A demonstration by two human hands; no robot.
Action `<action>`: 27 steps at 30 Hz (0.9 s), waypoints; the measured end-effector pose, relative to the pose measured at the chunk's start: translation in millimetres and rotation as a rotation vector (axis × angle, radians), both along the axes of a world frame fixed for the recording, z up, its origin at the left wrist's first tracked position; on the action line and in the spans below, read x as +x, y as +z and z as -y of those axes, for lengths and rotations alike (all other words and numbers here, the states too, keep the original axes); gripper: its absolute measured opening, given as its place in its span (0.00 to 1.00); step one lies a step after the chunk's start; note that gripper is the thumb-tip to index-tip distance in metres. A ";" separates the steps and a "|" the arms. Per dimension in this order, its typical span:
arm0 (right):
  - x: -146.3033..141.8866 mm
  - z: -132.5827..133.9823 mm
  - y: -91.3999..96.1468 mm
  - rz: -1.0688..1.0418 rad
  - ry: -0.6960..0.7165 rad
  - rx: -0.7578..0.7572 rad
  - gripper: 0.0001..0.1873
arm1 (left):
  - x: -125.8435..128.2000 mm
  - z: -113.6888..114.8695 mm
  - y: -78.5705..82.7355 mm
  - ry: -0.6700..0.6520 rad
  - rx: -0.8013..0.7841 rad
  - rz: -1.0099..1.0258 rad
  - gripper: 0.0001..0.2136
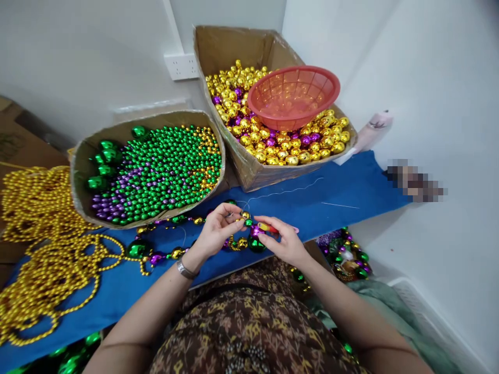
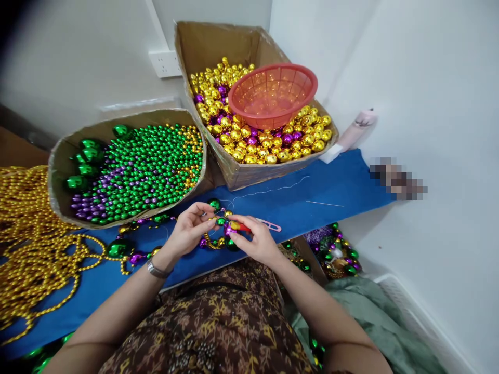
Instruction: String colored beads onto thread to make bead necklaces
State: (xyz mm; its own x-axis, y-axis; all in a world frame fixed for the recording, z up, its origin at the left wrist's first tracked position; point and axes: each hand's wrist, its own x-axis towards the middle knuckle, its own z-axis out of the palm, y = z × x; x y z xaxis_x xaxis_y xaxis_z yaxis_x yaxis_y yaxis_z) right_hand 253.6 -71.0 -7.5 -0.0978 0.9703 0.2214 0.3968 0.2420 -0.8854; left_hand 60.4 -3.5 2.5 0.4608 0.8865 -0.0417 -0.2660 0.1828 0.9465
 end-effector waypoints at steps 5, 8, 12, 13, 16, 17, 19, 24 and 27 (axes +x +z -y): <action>2.8 3.4 6.0 0.274 0.006 0.176 0.22 | -1.4 0.0 4.1 0.042 0.135 -0.108 0.12; 2.9 6.0 2.4 0.410 -0.020 0.226 0.24 | -4.7 -0.3 7.4 -0.001 0.282 -0.229 0.10; 7.1 3.9 -1.7 0.407 -0.008 0.197 0.24 | -4.5 -0.5 16.4 -0.041 0.525 -0.416 0.07; 9.5 2.1 -1.5 0.366 -0.002 0.183 0.24 | -2.1 -0.9 20.9 -0.023 0.558 -0.449 0.07; 19.4 -3.9 2.1 0.202 -0.047 0.144 0.20 | 10.8 -4.0 42.1 0.024 0.450 -0.397 0.11; 22.9 -5.2 3.9 0.143 -0.101 0.137 0.18 | 16.2 -5.7 51.7 0.034 0.385 -0.334 0.13; 28.2 -6.0 8.0 0.017 -0.225 0.121 0.14 | 26.5 -9.5 73.7 0.056 0.314 -0.200 0.17; 19.7 -9.0 19.1 -0.085 -0.220 0.091 0.15 | 43.9 -14.4 129.7 0.115 0.485 -0.060 0.20; 1.6 -23.2 26.9 -0.035 -0.153 0.181 0.22 | 50.7 -16.1 154.3 0.146 0.630 -0.050 0.20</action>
State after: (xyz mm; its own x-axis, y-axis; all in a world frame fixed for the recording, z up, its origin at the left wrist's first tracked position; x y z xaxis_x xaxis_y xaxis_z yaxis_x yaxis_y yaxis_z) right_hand 255.2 -47.8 19.4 0.0584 0.9176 0.3933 0.4105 0.3370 -0.8473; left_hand 111.0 12.6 156.8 0.3449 0.8015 0.4886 -0.1989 -0.4463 0.8725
